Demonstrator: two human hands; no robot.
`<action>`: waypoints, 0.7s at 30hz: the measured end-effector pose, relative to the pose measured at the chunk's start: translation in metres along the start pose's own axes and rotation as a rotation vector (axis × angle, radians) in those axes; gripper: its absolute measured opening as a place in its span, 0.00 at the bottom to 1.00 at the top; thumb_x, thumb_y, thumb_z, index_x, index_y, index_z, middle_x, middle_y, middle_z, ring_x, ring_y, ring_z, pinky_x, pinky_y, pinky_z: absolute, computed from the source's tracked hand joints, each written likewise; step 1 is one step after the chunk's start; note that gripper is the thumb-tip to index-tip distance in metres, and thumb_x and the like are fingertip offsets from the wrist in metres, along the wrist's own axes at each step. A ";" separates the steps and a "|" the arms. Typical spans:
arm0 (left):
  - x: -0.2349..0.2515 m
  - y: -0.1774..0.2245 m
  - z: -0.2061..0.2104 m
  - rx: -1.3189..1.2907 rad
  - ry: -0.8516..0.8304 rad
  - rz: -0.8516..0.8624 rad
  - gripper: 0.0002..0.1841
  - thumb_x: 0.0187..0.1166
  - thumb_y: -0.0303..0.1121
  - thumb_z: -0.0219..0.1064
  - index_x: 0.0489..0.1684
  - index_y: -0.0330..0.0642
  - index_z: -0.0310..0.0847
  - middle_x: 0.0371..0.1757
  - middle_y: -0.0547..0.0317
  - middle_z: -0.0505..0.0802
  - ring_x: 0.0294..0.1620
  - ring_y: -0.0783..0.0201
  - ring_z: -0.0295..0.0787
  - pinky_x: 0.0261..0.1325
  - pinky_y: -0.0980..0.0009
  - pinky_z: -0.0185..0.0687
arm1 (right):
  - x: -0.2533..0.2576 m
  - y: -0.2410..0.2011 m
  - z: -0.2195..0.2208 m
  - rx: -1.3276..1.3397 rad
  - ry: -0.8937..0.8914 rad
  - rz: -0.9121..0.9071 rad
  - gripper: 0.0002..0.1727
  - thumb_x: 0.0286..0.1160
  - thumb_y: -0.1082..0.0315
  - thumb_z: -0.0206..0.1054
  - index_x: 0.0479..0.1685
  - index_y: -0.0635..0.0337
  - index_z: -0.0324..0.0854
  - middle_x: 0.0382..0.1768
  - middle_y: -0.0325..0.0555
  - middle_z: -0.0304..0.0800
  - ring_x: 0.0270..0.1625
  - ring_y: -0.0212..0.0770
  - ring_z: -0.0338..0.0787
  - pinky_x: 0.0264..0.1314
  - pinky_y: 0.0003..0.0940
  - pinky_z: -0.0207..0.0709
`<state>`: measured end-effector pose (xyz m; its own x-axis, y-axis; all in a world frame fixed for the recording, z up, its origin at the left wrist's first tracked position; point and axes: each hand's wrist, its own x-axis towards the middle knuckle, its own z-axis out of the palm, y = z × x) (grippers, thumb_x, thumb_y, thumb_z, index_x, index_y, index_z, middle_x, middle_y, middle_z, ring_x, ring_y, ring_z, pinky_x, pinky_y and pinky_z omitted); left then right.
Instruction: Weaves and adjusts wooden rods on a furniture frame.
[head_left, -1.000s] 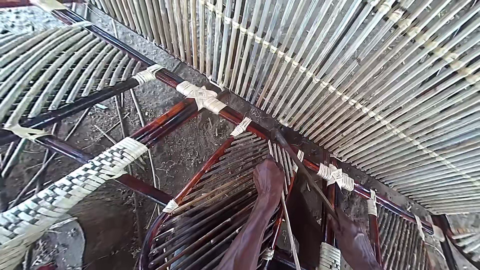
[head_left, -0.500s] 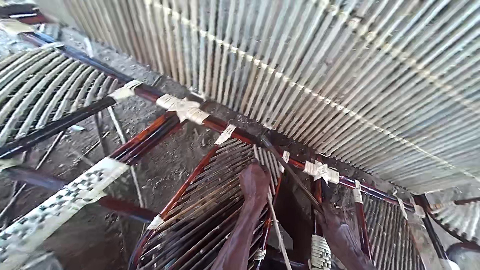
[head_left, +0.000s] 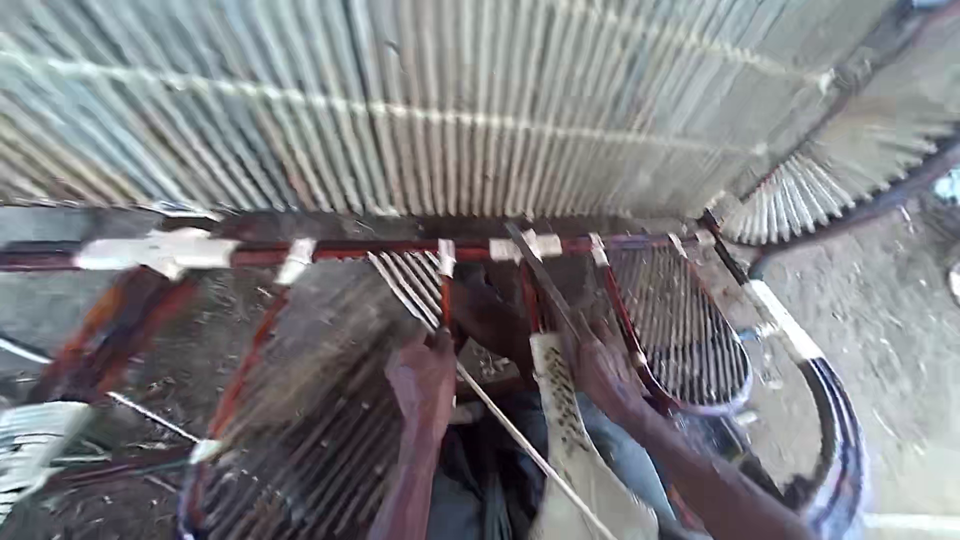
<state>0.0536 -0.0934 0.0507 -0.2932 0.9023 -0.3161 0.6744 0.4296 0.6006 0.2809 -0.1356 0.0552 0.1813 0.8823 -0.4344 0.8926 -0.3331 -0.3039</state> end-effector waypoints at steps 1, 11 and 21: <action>-0.019 -0.003 0.005 -0.036 -0.013 0.010 0.17 0.88 0.39 0.64 0.60 0.31 0.85 0.50 0.27 0.90 0.52 0.28 0.88 0.56 0.27 0.77 | 0.000 0.010 0.006 0.036 -0.001 -0.050 0.28 0.86 0.62 0.61 0.85 0.58 0.70 0.73 0.66 0.78 0.76 0.65 0.79 0.75 0.62 0.74; -0.063 -0.022 0.029 -0.220 0.012 0.049 0.22 0.91 0.40 0.58 0.73 0.31 0.76 0.54 0.29 0.89 0.44 0.38 0.90 0.52 0.34 0.82 | -0.119 0.135 -0.070 0.018 -0.573 0.024 0.12 0.85 0.65 0.62 0.46 0.62 0.90 0.38 0.55 0.93 0.41 0.53 0.93 0.50 0.56 0.86; -0.067 -0.023 0.033 -0.287 0.026 -0.024 0.26 0.92 0.39 0.58 0.86 0.39 0.66 0.55 0.38 0.89 0.39 0.54 0.92 0.50 0.52 0.89 | -0.145 0.138 0.005 -0.270 -0.975 0.150 0.21 0.82 0.64 0.64 0.64 0.73 0.77 0.64 0.74 0.81 0.68 0.72 0.83 0.64 0.71 0.76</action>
<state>0.0806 -0.1649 0.0336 -0.3267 0.8907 -0.3162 0.4491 0.4406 0.7773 0.3753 -0.3109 0.0718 -0.0086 0.1425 -0.9898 0.9735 -0.2251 -0.0408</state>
